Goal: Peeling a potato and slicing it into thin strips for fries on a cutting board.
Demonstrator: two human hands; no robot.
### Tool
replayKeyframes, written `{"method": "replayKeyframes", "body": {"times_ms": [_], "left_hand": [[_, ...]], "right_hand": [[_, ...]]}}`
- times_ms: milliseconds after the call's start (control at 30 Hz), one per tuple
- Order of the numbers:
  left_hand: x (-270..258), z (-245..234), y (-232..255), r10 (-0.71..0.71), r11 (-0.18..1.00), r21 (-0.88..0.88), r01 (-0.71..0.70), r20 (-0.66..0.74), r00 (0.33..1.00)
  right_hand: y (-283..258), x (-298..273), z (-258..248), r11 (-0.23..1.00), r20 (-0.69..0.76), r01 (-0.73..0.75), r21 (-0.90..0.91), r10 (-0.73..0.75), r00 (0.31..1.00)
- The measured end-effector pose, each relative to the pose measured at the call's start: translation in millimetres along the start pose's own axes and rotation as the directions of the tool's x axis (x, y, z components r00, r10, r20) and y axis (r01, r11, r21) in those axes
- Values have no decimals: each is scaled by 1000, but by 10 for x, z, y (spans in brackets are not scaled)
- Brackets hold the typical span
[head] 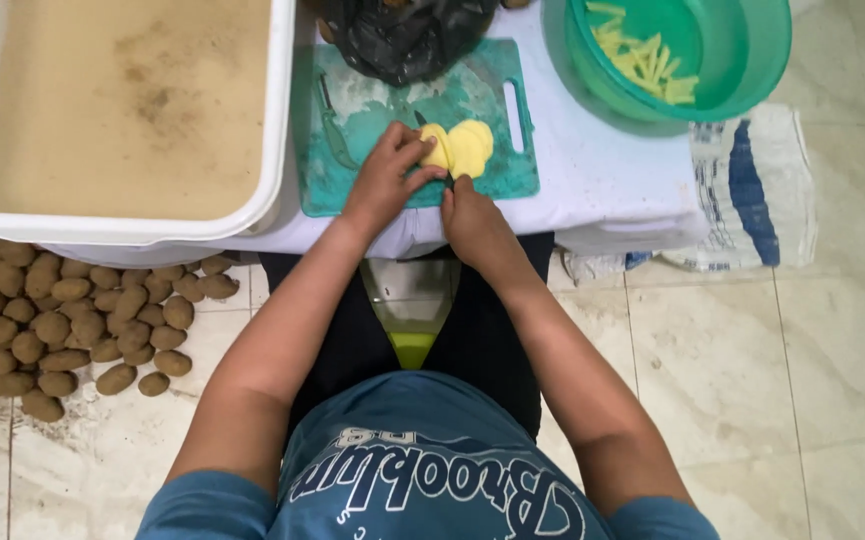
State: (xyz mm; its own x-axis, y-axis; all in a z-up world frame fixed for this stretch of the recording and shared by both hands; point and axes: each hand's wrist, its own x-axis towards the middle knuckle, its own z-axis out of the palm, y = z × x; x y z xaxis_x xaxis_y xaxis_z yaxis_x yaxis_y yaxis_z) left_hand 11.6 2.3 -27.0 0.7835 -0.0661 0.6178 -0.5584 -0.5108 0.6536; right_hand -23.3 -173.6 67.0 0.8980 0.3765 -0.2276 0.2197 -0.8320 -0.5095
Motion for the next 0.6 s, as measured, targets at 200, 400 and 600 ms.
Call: {"method": "replayKeyframes", "body": {"times_ms": [200,400,600], "left_hand": [[9,-63,124,-26,1000,18,26,4,1000],[12,-86,117,-44,999,25,43,38,998],[15,-97,146,-119,992,-40,121,60,991]], "right_hand": [[-57,-105,-40,999,15,-2,43,2,1000],[-113,-475,-167,994,95,-102,26,99,990],[92,-726,-351,931,246,-261,255,198,949]]}}
